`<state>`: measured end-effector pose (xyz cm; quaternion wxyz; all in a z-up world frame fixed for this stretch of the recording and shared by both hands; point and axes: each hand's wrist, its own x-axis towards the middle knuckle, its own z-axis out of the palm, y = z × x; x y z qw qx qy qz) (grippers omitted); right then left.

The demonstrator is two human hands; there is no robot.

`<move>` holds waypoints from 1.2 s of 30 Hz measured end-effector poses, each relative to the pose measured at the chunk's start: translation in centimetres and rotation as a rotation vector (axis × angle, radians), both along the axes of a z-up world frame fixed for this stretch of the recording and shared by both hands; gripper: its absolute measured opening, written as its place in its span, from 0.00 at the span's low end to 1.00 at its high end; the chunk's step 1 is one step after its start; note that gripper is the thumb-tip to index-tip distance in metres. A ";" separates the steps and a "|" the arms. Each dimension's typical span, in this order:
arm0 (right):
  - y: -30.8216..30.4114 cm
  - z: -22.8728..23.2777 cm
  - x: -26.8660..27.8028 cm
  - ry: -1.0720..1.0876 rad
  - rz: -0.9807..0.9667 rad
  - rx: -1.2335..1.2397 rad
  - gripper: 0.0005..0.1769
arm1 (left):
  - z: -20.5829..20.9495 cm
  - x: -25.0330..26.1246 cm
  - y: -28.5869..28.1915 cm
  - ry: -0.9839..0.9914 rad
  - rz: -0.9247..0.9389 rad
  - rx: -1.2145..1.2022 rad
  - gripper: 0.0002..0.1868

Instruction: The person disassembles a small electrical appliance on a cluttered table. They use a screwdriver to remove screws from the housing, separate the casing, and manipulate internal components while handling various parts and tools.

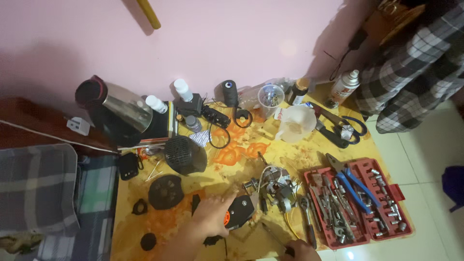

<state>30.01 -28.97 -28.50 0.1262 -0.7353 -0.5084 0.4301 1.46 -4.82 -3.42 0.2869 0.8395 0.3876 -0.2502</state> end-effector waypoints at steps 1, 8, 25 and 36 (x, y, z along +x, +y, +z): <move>0.0 0.2 0.2 -0.020 0.015 0.050 0.26 | -0.3 -0.1 0.0 0.023 -0.006 -0.006 0.70; 0.5 5.7 1.4 0.004 0.036 0.102 0.25 | -1.2 -0.9 -1.0 0.036 0.038 0.032 0.66; 8.1 22.3 -5.6 -0.058 -0.029 -0.017 0.19 | -6.0 -4.2 -6.1 -0.258 0.202 0.544 0.48; 9.3 23.9 -9.4 -0.089 0.165 -0.051 0.17 | -4.1 -8.8 -8.6 -0.284 0.967 -0.025 0.55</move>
